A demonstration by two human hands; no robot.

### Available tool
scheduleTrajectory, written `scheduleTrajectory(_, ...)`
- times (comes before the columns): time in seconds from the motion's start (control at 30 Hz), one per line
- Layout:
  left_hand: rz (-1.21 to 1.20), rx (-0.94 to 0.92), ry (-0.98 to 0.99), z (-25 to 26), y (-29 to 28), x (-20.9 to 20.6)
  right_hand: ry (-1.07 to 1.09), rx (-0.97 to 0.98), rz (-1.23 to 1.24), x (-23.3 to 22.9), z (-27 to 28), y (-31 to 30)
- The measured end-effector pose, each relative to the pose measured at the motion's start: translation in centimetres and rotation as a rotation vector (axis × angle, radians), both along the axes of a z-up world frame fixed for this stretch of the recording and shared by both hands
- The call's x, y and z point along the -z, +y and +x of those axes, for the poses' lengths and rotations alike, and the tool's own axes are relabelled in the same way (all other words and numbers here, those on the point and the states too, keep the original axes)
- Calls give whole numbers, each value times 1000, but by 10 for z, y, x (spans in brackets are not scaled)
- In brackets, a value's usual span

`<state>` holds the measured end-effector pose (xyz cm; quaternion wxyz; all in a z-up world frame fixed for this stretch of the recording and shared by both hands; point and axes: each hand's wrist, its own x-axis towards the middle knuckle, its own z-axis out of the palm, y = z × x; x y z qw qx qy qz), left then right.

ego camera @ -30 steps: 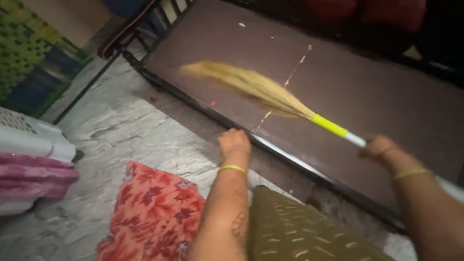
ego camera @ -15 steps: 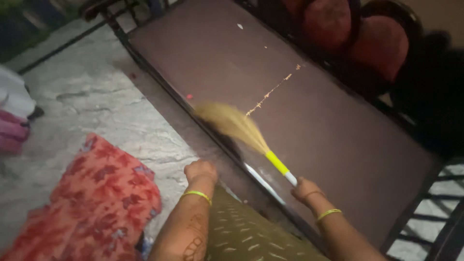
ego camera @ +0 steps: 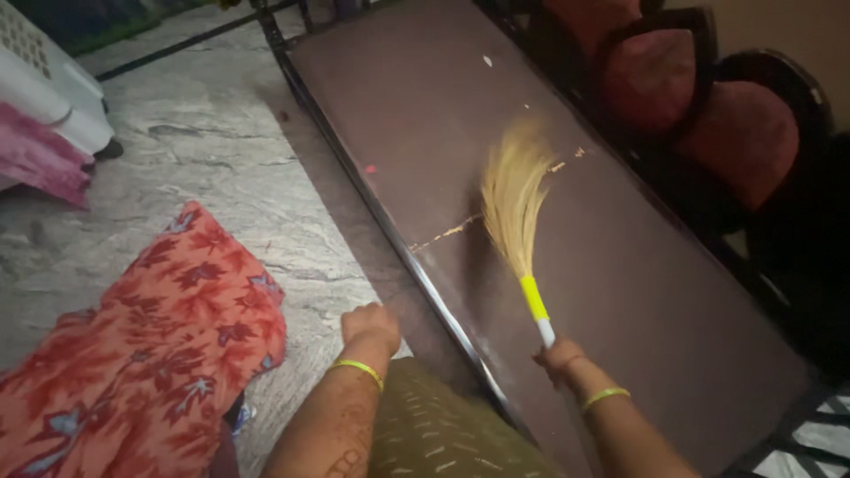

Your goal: The person sweeps the floor around and under a bed using a broom, moving items such as a dustpan and a plastic seat aside.

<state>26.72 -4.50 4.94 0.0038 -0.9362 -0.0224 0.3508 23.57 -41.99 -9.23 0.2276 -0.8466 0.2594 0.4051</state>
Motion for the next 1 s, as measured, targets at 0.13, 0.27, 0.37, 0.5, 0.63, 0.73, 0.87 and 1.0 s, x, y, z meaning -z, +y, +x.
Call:
scheduleTrajectory(0.13,50,-117,93,-9,5,7,48,-262,-109,-34,-2,11)
scheduleTrajectory(0.27,-25,-92,106,0,-3,15,-262,-321,33,-40,-3,28)
scheduleTrajectory(0.37,-60,-65,98,4,-15,26,-318,10,284,-26,-5,38)
scheduleTrajectory(0.5,-121,-90,64,17,-22,28,-217,543,986,-24,-2,18)
scheduleTrajectory(0.63,-148,-68,82,43,-2,31,-95,459,484,-28,-55,1)
scheduleTrajectory(0.73,-119,-97,95,68,24,36,42,287,-13,-20,-42,43)
scheduleTrajectory(0.87,6,-61,155,91,65,38,-30,-282,-121,-12,-5,101)
scheduleTrajectory(1.0,-113,-50,111,120,85,36,-166,-369,51,-50,52,118)
